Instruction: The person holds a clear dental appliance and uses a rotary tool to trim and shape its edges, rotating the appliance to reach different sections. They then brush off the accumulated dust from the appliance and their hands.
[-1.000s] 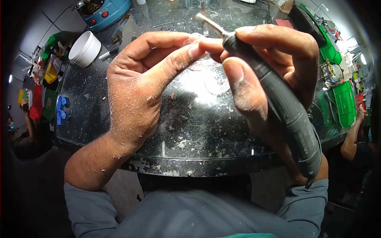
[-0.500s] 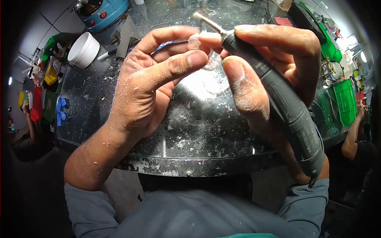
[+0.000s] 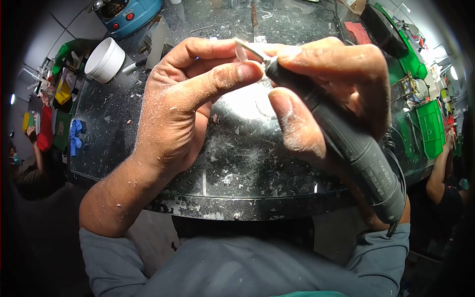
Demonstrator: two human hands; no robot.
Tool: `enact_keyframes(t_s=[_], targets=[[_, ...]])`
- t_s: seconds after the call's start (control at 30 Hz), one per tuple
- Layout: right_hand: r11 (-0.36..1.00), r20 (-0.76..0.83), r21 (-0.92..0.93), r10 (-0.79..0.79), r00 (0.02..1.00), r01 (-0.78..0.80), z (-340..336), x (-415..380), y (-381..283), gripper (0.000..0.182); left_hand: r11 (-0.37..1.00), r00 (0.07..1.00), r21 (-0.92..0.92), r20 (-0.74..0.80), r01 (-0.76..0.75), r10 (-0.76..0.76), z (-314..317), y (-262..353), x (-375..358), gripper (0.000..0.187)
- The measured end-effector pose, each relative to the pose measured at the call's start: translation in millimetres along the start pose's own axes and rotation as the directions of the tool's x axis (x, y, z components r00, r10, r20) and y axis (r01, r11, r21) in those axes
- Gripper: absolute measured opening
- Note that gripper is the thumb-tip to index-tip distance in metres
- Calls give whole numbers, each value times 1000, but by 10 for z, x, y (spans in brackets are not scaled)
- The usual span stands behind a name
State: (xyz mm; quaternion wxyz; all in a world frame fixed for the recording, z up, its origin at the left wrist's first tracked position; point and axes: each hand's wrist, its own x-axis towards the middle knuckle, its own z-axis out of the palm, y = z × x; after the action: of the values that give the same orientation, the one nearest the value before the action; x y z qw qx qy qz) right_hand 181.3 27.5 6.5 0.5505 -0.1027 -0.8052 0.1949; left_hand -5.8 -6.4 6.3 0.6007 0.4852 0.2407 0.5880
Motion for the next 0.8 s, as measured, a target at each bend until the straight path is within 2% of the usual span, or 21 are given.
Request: enact_keyframes(t_s=[0.07,0.1,0.13,0.2,0.23,0.27,0.33,0.37,0.43,0.47,0.53,0.6,0.67,0.8], targets=[[977,-77,173,-112,991,123,63,-25,106,40,1000,1000,-9,-2,5,-5,-24,0,-6,21],[973,76,7,-232,970,232,-51,33,135,40,1000,1000,-17,-3,9,-9,-32,-1,-7,20],[973,75,7,-232,970,233,-53,40,120,40,1000,1000,-17,-3,9,-9,-36,-7,-3,20],[977,70,141,-169,983,158,-21,49,87,39,1000,1000,-17,-26,1,-2,-40,-17,3,18],[910,-58,203,-358,932,362,81,71,217,38,1000,1000,-17,-25,2,-2,-34,-15,2,18],[910,-59,202,-357,932,362,101,55,182,38,1000,1000,-5,-12,-8,8,-26,-10,-1,18],[962,-199,243,-73,977,122,120,45,51,32,1000,1000,8,1,-17,17,-25,-6,-4,18],[962,-199,242,-74,977,122,71,55,47,32,1000,1000,-10,-21,-5,5,-32,-5,-2,18],[982,94,87,-175,980,167,-50,53,50,35,1000,999,-27,-42,6,-7,-34,-2,2,19],[982,94,86,-176,980,168,-46,50,53,35,1000,1000,14,-21,-11,12,-30,-1,6,20],[983,21,68,-172,985,170,-30,43,62,36,998,999,54,0,-32,32,-38,-2,8,21],[981,73,70,-188,979,183,0,56,63,36,999,1000,24,-12,-26,27,-68,-9,6,23],[977,-217,169,-95,971,133,145,49,15,32,998,999,46,-9,-42,43,-65,-7,7,23],[972,-222,195,-82,972,127,152,46,25,33,993,998,97,-14,-62,64,-56,10,-4,23]])
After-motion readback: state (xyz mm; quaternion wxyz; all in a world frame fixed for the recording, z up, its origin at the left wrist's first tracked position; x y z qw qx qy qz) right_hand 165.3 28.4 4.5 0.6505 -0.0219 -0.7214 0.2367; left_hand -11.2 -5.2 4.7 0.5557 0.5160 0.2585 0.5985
